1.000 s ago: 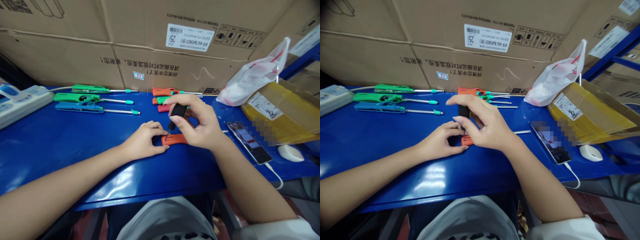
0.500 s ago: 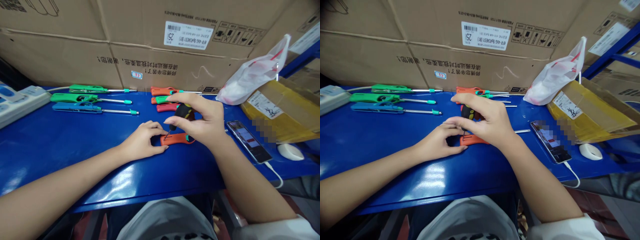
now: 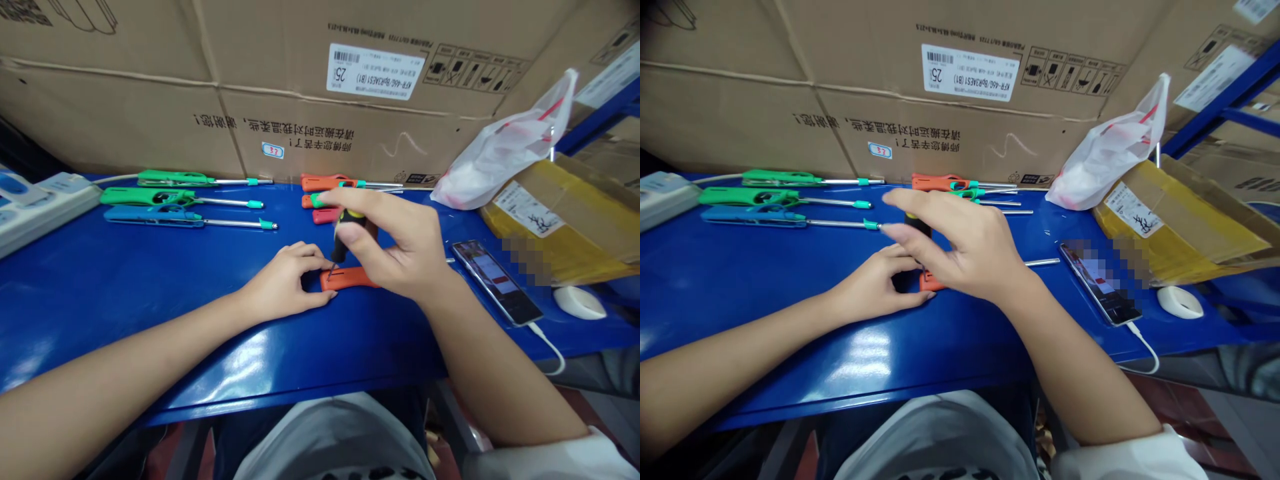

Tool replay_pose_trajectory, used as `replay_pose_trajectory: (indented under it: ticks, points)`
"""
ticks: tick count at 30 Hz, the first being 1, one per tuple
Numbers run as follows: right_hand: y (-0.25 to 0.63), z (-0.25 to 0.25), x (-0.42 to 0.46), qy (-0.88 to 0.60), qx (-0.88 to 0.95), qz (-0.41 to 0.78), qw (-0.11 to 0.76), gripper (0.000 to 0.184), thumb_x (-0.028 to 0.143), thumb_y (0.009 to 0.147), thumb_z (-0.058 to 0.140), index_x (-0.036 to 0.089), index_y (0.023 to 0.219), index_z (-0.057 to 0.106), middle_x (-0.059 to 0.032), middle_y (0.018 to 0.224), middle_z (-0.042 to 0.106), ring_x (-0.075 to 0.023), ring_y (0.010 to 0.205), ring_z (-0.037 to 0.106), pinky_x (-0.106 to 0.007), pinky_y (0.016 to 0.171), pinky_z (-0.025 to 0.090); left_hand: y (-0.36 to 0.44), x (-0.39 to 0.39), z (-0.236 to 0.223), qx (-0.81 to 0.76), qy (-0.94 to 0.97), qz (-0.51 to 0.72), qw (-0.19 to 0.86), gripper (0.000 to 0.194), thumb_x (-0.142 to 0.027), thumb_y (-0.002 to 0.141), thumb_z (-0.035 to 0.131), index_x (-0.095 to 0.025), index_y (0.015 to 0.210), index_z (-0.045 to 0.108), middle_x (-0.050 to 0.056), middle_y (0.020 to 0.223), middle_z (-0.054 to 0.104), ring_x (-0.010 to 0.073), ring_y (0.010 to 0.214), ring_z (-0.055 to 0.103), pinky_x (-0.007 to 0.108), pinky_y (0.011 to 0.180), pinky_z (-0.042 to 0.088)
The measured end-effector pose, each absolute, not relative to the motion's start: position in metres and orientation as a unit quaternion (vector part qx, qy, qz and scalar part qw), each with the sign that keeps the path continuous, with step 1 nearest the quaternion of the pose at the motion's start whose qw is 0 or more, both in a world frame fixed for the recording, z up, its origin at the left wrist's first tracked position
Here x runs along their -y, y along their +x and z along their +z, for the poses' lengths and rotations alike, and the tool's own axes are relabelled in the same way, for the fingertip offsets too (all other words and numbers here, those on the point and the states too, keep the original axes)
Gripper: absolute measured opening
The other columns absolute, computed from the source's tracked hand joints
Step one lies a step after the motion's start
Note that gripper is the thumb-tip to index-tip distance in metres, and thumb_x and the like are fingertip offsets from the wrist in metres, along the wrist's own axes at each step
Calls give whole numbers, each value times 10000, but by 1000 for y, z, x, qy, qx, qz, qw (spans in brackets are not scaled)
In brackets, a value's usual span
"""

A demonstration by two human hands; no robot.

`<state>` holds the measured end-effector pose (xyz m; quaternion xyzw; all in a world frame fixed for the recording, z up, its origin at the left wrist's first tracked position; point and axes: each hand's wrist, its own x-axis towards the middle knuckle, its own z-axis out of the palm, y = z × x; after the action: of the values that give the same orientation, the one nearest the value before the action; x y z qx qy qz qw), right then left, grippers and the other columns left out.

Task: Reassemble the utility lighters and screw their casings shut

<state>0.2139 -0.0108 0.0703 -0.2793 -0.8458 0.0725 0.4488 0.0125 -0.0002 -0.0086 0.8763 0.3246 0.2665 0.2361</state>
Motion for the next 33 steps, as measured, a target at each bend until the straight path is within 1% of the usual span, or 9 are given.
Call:
replay_pose_trajectory:
  ticks: [4, 8, 11, 16, 18, 23, 25, 29, 33]
  points:
    - [218, 72, 15, -249, 862, 163, 409, 424, 327, 1047, 466, 275, 1460, 545, -54, 1323, 705, -215, 1086, 724, -373, 912, 617, 13, 0, -8, -310, 882, 270, 230, 279, -326, 844, 744, -202, 1094, 748, 77, 1105, 715, 273, 1041, 657, 452, 978, 509]
    - [212, 67, 14, -261, 854, 85, 443, 329, 429, 944, 680, 291, 1242, 692, -38, 1141, 760, -212, 914, 723, -377, 827, 623, 14, 3, -6, -328, 879, 257, 233, 255, -275, 826, 748, -198, 1069, 746, 68, 1047, 707, 270, 1000, 653, 435, 917, 531]
    - [208, 65, 15, -279, 847, 40, 451, 279, 465, 963, 642, 284, 1163, 713, -45, 1071, 764, -228, 948, 714, -399, 867, 613, 14, 3, -5, -331, 875, 257, 243, 260, -258, 814, 746, -205, 1068, 745, 67, 1068, 709, 275, 1021, 652, 436, 918, 537]
    - [211, 67, 19, -269, 857, 128, 421, 419, 335, 1069, 380, 286, 1461, 521, -66, 1345, 672, -230, 1176, 673, -419, 973, 602, 13, 1, -7, -303, 883, 267, 239, 279, -318, 857, 731, -225, 1119, 754, 71, 1127, 712, 269, 1068, 650, 455, 1014, 498]
    - [212, 66, 18, -275, 854, 131, 421, 398, 322, 1055, 442, 292, 1439, 540, -61, 1286, 704, -230, 1124, 695, -419, 955, 611, 13, 1, -7, -308, 883, 264, 237, 275, -336, 874, 719, -226, 1122, 758, 75, 1117, 716, 272, 1067, 651, 458, 999, 503]
    - [208, 61, 11, -274, 838, 32, 471, 233, 421, 938, 691, 269, 1114, 712, -44, 1055, 777, -246, 980, 728, -415, 930, 609, 13, 3, -6, -325, 877, 244, 258, 246, -300, 868, 713, -217, 1093, 766, 78, 1121, 727, 292, 1094, 652, 459, 964, 523]
    - [209, 62, 11, -279, 840, 50, 463, 248, 416, 984, 621, 268, 1170, 692, -47, 1105, 769, -237, 1029, 726, -395, 944, 602, 13, 2, -6, -321, 878, 251, 253, 274, -310, 870, 717, -216, 1123, 765, 84, 1117, 722, 293, 1083, 655, 473, 974, 517]
    - [212, 64, 14, -249, 856, 161, 424, 412, 273, 1056, 427, 260, 1462, 494, -70, 1427, 629, -217, 1237, 652, -383, 1005, 577, 13, 1, -7, -306, 880, 266, 246, 288, -336, 889, 709, -215, 1145, 762, 90, 1115, 710, 279, 1071, 656, 473, 993, 509]
    - [212, 60, 9, -257, 851, 134, 438, 346, 330, 976, 634, 268, 1317, 621, -56, 1260, 721, -229, 1118, 702, -383, 982, 592, 14, 1, -6, -319, 879, 249, 252, 237, -307, 875, 716, -210, 1085, 768, 79, 1109, 723, 283, 1069, 658, 459, 962, 519]
